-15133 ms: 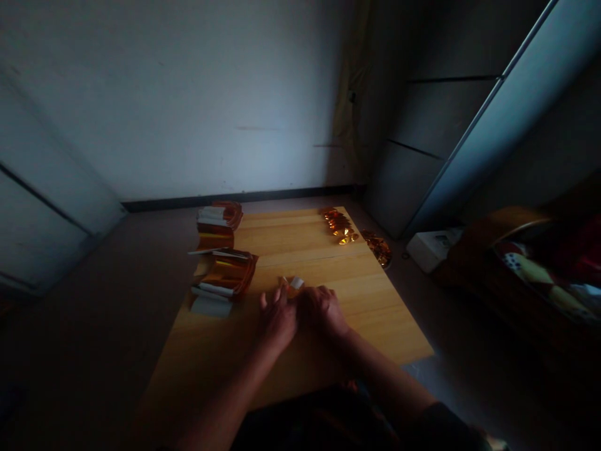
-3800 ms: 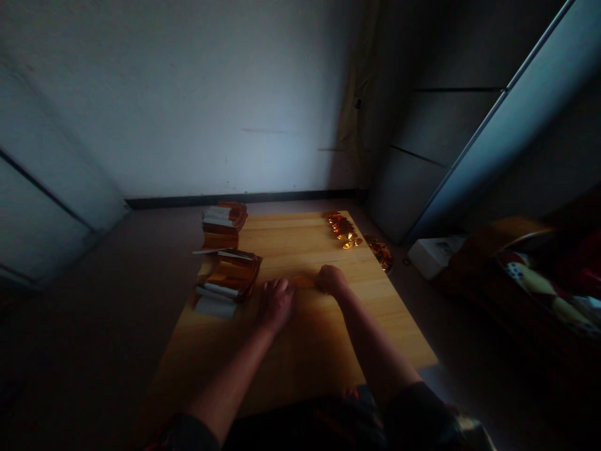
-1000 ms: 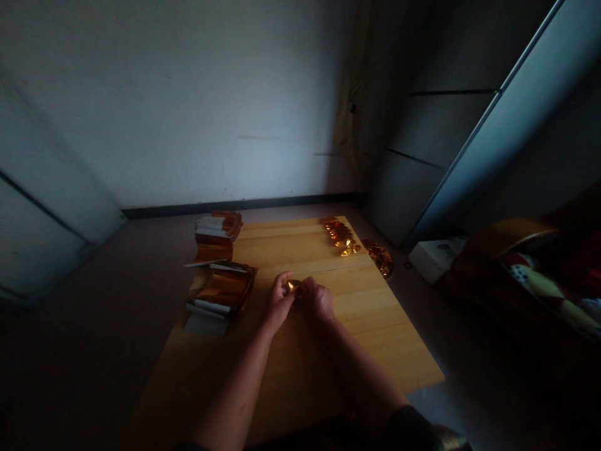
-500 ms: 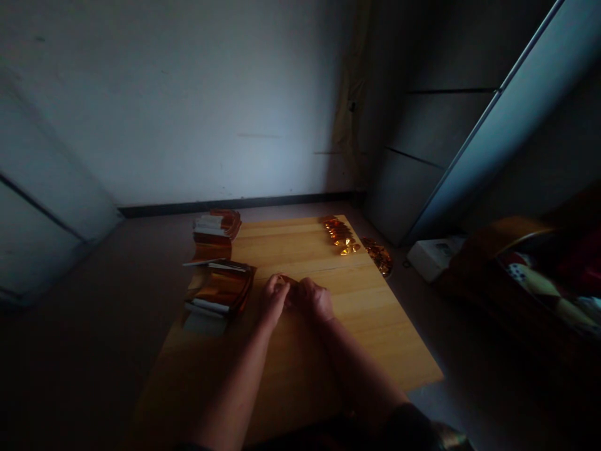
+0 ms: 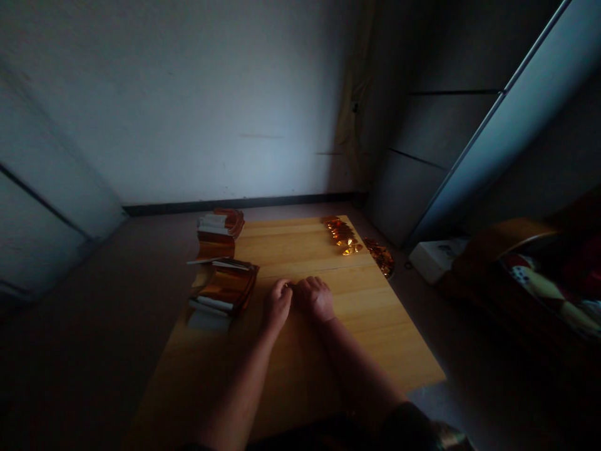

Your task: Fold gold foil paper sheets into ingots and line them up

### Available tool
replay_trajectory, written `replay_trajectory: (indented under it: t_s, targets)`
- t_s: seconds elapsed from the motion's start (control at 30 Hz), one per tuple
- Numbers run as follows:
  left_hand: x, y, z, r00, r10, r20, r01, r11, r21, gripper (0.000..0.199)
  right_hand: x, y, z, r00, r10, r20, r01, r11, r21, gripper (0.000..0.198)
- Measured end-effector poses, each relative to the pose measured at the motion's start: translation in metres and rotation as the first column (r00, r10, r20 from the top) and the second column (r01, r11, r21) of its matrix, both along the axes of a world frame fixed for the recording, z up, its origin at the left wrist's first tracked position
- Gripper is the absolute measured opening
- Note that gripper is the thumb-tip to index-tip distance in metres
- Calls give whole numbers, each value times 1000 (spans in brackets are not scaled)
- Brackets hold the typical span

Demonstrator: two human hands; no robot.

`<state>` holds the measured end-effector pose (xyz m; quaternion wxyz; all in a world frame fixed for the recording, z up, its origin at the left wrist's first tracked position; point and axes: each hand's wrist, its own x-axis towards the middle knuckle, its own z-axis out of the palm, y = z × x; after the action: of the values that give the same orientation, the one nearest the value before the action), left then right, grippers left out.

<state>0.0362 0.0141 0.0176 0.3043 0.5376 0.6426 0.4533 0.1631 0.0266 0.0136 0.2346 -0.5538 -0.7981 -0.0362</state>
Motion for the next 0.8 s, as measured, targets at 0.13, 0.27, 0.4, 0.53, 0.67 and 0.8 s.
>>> replay_trajectory:
  t_s: [0.13, 0.27, 0.4, 0.53, 0.67, 0.8]
  targets:
    - [3, 0, 0, 998, 8, -57, -6, 999, 34, 27, 1, 0, 1, 998, 63, 15, -63, 998, -17, 11]
    - [2, 1, -6, 1000, -12, -27, 14, 998, 61, 29, 0, 0, 0, 997, 70, 30, -68, 997, -43, 13]
    - [2, 4, -10, 999, -39, 37, 37, 998, 58, 29, 0, 1, 0, 999, 36, 34, -35, 998, -52, 13]
    - [3, 3, -6, 996, -65, 67, 62, 997, 53, 27, 0, 2, 1, 999, 15, 39, -13, 999, -50, 14]
    - [3, 2, -2, 997, -67, 31, 66, 997, 40, 27, -1, 2, 1, 1000, 5, -16, -6, 999, -32, 15]
    - [2, 3, -5, 1000, 14, 6, -14, 999, 39, 30, 4, -1, -1, 990, 19, -136, -22, 1000, -19, 10]
